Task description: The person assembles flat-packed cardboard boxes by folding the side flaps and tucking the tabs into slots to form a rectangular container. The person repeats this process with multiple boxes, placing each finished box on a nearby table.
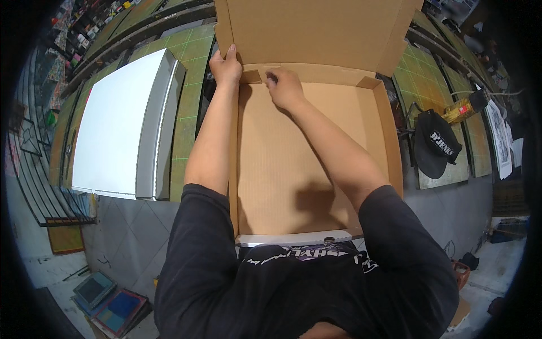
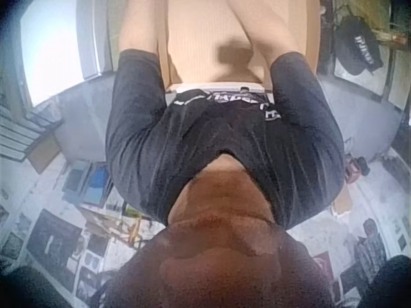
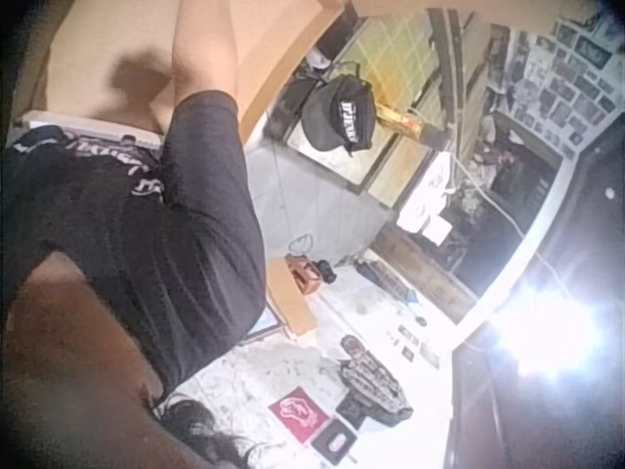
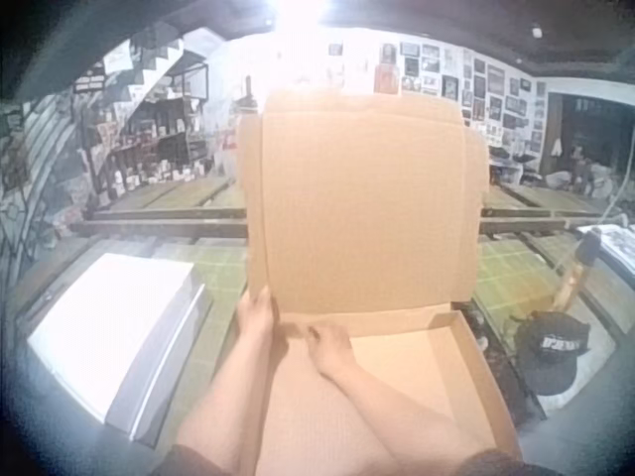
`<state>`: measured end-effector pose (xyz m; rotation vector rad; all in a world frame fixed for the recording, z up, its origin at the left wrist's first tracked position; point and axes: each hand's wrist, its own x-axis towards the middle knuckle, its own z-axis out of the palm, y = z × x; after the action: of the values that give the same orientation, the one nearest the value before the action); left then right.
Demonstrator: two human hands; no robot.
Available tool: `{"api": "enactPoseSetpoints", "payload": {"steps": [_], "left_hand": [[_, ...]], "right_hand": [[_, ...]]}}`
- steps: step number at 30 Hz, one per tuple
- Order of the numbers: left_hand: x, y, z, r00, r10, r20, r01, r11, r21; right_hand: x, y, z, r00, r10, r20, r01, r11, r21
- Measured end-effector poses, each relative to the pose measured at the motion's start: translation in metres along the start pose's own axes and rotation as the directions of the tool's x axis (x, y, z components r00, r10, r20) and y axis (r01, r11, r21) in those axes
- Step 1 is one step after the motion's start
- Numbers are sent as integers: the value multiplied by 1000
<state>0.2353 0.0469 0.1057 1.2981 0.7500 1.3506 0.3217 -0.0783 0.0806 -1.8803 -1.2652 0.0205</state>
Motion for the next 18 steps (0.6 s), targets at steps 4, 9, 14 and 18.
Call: {"api": "enactPoseSetpoints", "payload": {"steps": [4, 9, 14, 18], "left_hand": [[1, 0, 3, 999, 17, -30, -15, 999, 51], [1, 0, 3, 995, 100, -25, -97, 991, 95], [-7, 10, 4, 996, 85, -26, -79, 981, 177], [-9, 14, 0, 994, 97, 43, -104, 975, 195]], "right_hand": [[7, -3, -12, 991, 67, 113, -53, 991, -122], [5, -17, 7, 993, 80, 87, -64, 983, -170], [7, -20, -17, 964, 180, 195, -130, 961, -245], [8, 43, -82, 992, 90, -92, -101, 988, -117]]}}
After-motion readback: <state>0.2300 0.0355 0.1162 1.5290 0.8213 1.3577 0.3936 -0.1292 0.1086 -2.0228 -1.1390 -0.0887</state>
